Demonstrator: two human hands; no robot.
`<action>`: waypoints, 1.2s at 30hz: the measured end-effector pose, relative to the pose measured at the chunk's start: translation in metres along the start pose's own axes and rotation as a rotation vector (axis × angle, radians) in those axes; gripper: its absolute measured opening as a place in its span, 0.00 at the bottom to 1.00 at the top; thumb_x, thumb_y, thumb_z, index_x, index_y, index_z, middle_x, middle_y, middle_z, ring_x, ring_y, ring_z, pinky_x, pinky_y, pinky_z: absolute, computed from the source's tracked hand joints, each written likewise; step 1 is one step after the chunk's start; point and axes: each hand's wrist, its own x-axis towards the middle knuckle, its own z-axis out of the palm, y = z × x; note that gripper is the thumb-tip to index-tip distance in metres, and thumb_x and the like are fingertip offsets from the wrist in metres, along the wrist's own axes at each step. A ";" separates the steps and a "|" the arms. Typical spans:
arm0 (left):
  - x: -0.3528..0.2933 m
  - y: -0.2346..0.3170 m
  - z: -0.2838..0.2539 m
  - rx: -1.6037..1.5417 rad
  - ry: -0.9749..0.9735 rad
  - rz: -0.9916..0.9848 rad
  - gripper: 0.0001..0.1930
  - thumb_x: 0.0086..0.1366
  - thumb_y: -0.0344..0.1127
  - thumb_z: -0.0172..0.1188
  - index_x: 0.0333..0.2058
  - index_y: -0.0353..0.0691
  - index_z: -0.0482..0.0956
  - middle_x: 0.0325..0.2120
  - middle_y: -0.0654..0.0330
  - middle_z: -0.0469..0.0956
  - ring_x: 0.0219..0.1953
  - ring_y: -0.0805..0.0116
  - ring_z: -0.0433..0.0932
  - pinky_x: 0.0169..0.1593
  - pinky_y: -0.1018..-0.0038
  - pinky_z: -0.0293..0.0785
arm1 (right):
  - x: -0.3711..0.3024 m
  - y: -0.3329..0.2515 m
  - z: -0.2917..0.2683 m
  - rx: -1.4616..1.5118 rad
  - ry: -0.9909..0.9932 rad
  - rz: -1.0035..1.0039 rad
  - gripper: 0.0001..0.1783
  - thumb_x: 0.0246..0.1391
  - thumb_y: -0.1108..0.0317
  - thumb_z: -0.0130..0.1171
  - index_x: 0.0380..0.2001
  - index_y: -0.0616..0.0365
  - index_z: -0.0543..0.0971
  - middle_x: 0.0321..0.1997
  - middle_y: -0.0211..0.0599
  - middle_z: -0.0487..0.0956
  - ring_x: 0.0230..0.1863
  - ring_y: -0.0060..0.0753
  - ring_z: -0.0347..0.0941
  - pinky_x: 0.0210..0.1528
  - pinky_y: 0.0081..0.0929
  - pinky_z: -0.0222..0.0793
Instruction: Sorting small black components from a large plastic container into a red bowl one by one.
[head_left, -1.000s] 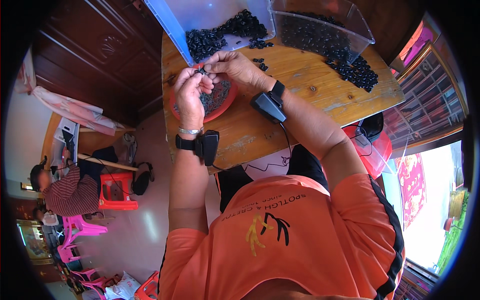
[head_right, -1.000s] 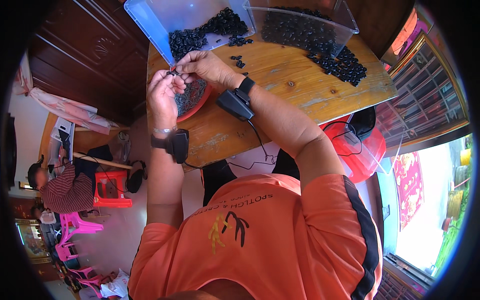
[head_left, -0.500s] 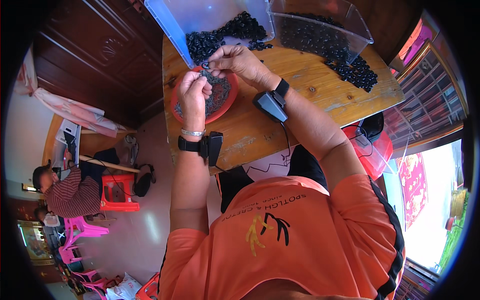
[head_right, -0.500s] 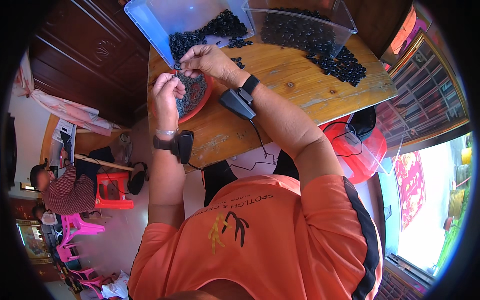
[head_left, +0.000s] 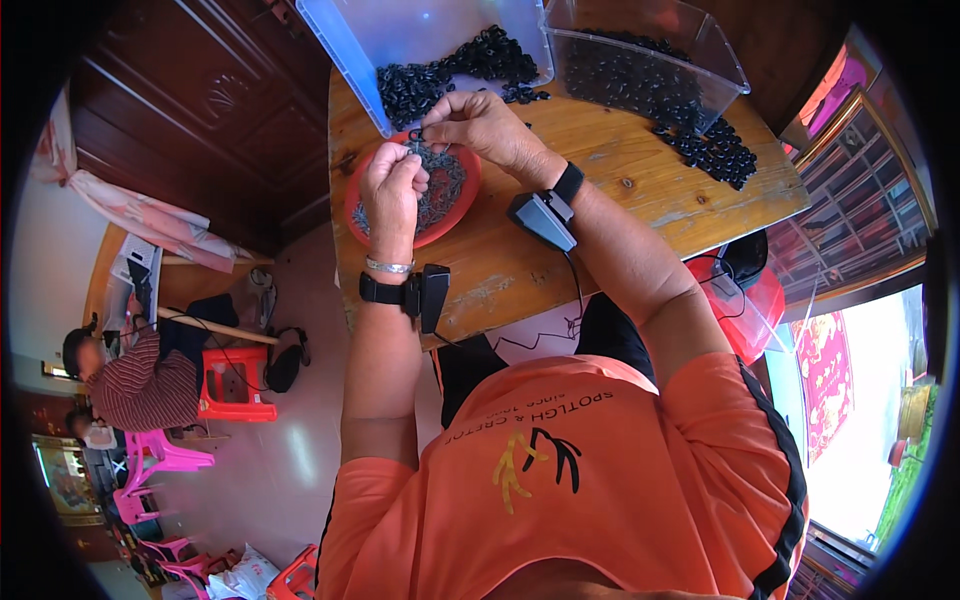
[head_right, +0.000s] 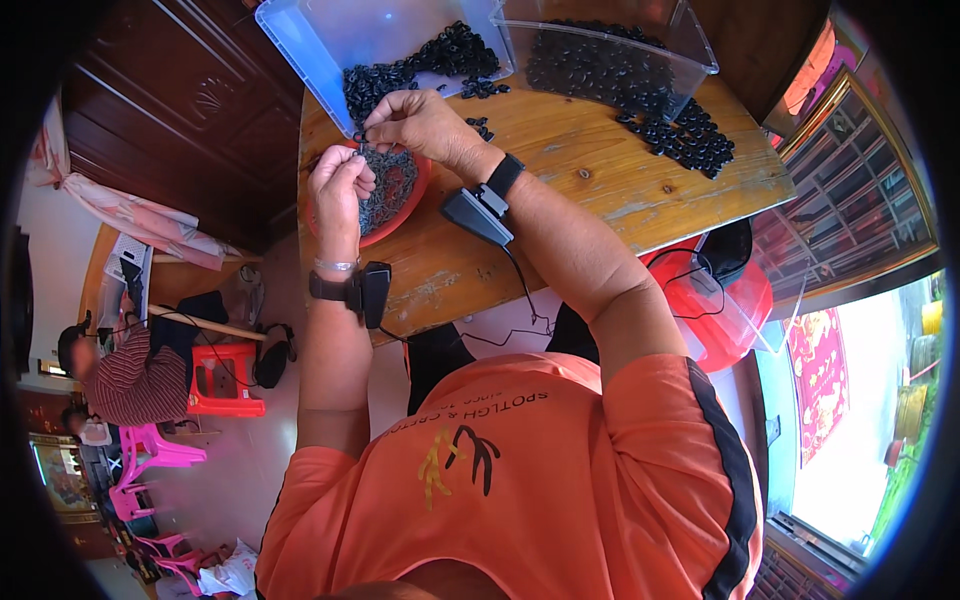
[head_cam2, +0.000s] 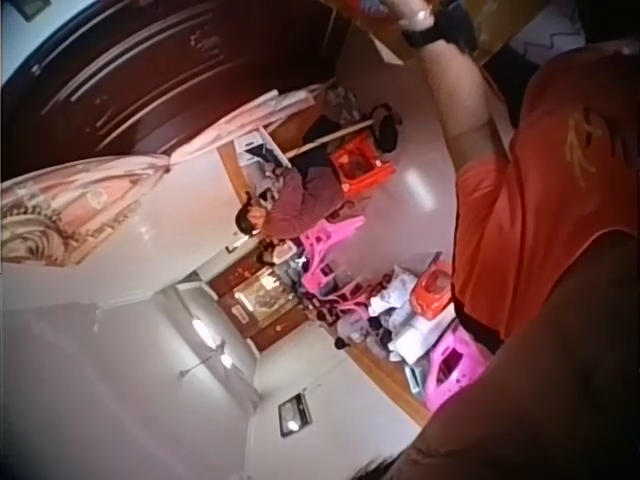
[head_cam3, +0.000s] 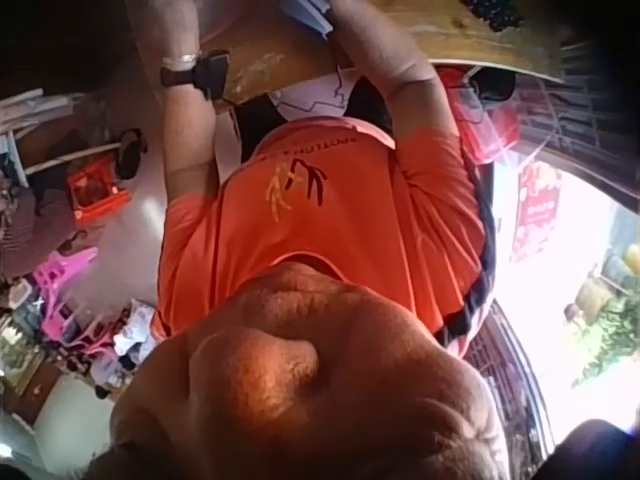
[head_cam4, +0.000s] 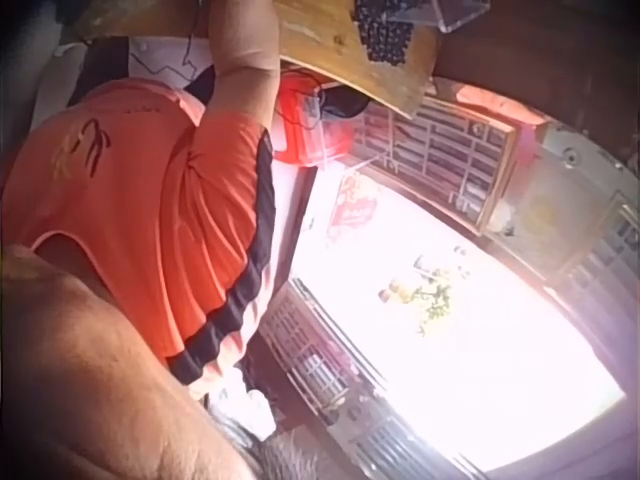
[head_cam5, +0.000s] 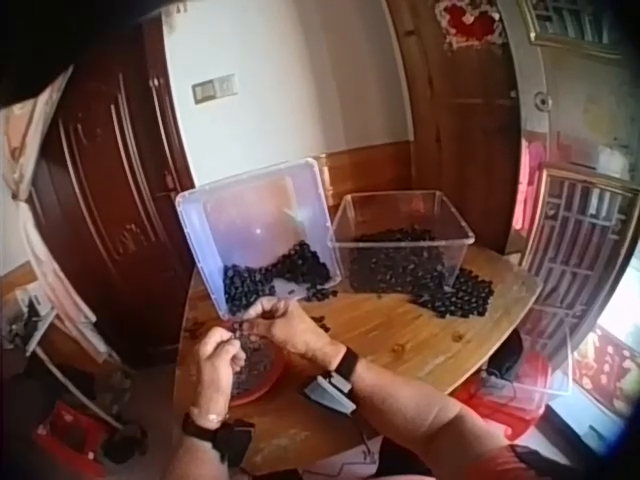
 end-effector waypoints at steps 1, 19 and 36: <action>0.000 -0.001 -0.001 -0.002 0.004 -0.001 0.05 0.59 0.30 0.51 0.26 0.38 0.71 0.17 0.68 0.70 0.20 0.82 0.67 0.25 0.85 0.63 | 0.000 0.001 0.000 -0.001 -0.004 0.002 0.04 0.50 0.77 0.60 0.31 0.62 0.79 0.28 0.31 0.79 0.30 0.20 0.75 0.37 0.18 0.74; 0.001 -0.001 0.002 0.077 0.010 0.076 0.07 0.61 0.31 0.50 0.25 0.39 0.71 0.17 0.68 0.70 0.20 0.83 0.66 0.24 0.85 0.62 | 0.001 0.004 0.001 0.022 -0.035 -0.009 0.06 0.49 0.75 0.62 0.33 0.60 0.80 0.29 0.30 0.80 0.29 0.18 0.75 0.36 0.15 0.74; 0.000 -0.002 0.000 -0.037 0.027 0.007 0.07 0.59 0.29 0.50 0.22 0.37 0.70 0.15 0.66 0.69 0.18 0.81 0.66 0.22 0.84 0.63 | -0.001 0.001 0.003 -0.078 -0.111 0.013 0.06 0.48 0.78 0.61 0.33 0.62 0.80 0.30 0.29 0.79 0.33 0.18 0.74 0.40 0.18 0.72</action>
